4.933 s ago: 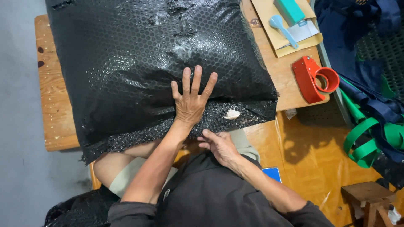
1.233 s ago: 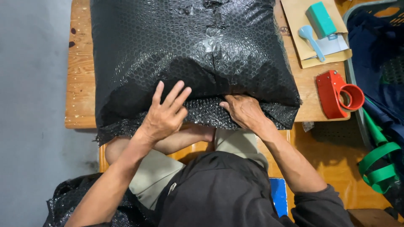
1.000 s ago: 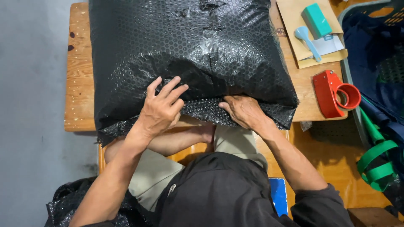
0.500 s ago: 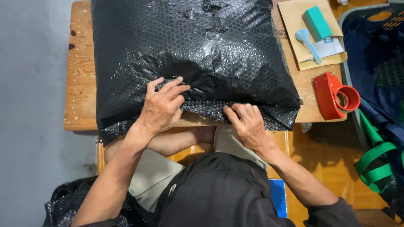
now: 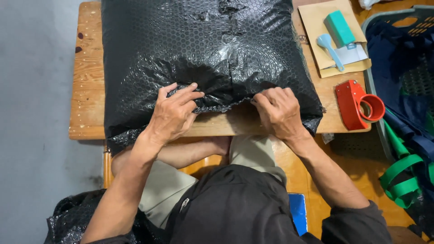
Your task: Wrapping a large item in black bubble wrap and securing it with red packing tape.
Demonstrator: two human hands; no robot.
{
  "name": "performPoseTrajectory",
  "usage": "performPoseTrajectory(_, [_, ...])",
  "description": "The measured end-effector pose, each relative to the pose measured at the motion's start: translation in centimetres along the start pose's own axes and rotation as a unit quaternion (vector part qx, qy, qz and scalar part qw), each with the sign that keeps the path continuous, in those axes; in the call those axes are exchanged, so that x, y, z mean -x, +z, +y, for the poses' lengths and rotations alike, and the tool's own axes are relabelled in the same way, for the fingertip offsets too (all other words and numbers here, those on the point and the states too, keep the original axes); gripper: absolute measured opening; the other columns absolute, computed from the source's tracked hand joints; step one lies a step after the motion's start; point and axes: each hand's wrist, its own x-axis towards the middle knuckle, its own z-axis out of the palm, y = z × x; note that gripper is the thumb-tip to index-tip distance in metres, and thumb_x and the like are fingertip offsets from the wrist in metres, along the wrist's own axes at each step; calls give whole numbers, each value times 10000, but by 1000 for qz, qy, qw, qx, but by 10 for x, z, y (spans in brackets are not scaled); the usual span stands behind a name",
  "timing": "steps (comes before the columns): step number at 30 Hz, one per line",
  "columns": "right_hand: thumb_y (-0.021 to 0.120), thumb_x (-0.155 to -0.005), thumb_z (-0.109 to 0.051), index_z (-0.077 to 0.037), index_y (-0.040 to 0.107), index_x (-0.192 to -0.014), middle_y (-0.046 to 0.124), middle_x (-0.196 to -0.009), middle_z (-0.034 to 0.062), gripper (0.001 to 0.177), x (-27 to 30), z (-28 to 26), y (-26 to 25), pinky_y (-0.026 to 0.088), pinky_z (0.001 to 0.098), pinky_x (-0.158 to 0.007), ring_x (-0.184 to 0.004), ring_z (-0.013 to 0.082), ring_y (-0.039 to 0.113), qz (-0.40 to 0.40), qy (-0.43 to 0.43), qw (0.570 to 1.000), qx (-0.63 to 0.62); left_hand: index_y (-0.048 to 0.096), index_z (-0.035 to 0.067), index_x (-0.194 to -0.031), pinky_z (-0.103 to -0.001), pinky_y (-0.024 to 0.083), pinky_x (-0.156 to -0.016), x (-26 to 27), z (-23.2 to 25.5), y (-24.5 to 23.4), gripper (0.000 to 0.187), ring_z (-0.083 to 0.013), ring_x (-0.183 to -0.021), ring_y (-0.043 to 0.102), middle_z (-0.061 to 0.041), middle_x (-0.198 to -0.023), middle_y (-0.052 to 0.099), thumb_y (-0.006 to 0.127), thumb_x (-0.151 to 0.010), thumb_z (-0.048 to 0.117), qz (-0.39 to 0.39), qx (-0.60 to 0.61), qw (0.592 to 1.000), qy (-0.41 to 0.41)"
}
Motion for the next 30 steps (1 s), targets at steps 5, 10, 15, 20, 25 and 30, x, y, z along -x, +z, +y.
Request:
performPoseTrajectory(5, [794, -885, -171, -83, 701, -968, 573, -935, 93, 152, -17, -2, -7, 418, 408, -680, -778, 301, 562, 1, 43, 999, -27, 649, 142, -754, -428, 365, -1079, 1, -3, 4, 104, -153, -1248, 659, 38, -1136, 735, 675, -855, 149, 0, 12, 1000, -13])
performPoseTrajectory(10, [755, -896, -319, -84, 690, -1038, 611, -1061, 132, 282, -40, -32, 4, 417, 442, -805, -911, 326, 589, -26, -21, 997, -75, 630, 123, -738, -425, 386, -1060, -3, -1, -2, 105, -163, -1231, 667, 22, -1112, 732, 641, -840, 98, 3, 10, 1000, -11])
performPoseTrajectory(15, [649, -989, -265, -126, 659, -981, 621, -1101, 115, 140, -61, -57, 33, 390, 423, -855, -917, 293, 580, 0, -66, 998, -18, 630, 113, -736, -431, 386, -1060, -3, -2, -1, 84, -170, -1229, 670, 12, -1104, 735, 627, -813, 81, 10, 7, 1000, -10])
performPoseTrajectory(20, [635, -969, -199, -125, 564, -754, 649, -1273, 88, 238, -64, -47, 52, 314, 448, -969, -1136, 288, 581, -12, -58, 997, -58, 656, 74, -869, -470, 424, -1067, 1, -3, -10, 151, -254, -1262, 651, -66, -1190, 718, 728, -922, 196, 21, 49, 999, 8])
performPoseTrajectory(25, [808, -772, -181, -115, 596, -795, 612, -1336, 69, 223, -58, -41, 55, 314, 465, -975, -1180, 298, 561, -55, -41, 993, -95, 649, 35, -853, -493, 472, -1047, 23, -13, -34, 260, -353, -1243, 625, -112, -1131, 676, 727, -988, 243, 91, 10, 996, -16])
performPoseTrajectory(30, [822, -766, -209, -130, 610, -787, 597, -1329, 50, 227, -55, -40, 60, 286, 455, -979, -1185, 286, 539, -73, -22, 991, -109, 702, 83, -957, -487, 425, -1101, 55, -29, -34, 72, -316, -1290, 606, -53, -1191, 679, 707, -981, 150, 75, -33, 996, -46])
